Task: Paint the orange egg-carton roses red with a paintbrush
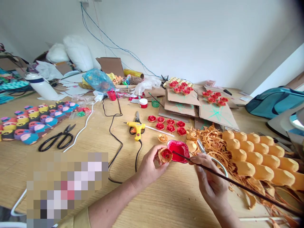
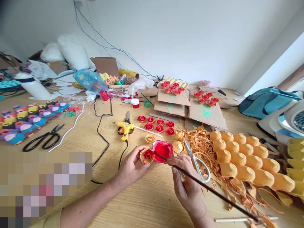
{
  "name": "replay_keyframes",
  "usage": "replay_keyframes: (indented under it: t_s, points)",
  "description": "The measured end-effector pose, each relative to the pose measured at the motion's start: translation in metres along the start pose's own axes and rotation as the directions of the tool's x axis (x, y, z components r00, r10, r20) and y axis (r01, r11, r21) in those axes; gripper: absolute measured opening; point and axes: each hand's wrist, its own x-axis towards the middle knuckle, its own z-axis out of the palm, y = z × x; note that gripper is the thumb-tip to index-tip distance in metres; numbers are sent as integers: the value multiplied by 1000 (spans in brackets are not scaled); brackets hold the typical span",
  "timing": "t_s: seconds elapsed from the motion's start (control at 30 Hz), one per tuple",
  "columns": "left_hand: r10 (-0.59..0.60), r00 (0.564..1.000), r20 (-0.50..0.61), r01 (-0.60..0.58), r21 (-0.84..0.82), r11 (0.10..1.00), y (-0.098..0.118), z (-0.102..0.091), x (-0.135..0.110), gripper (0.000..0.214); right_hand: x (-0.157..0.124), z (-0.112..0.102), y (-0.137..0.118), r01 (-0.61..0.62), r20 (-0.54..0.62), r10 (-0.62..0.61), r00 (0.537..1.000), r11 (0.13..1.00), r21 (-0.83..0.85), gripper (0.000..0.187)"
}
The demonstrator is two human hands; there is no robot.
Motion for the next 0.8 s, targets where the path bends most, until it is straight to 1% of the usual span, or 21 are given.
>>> replay_keyframes:
  t_s: [0.13,0.23,0.53,0.8]
  points:
    - [-32,999,15,33,-30,999,2,0,0,43,3,0,-2,126,85,-121,989,991,-52,29]
    - [-43,999,11,44,-52,998,2,0,0,42,6,0,-3,182,126,-173,977,981,-69,31]
    - [-50,999,-18,48,-75,996,5,0,1,40,6,-5,-2,240,241,-213,947,967,-87,36]
    - [-46,997,-55,43,-54,998,7,0,3,36,7,-7,-2,259,277,-232,932,964,-64,34]
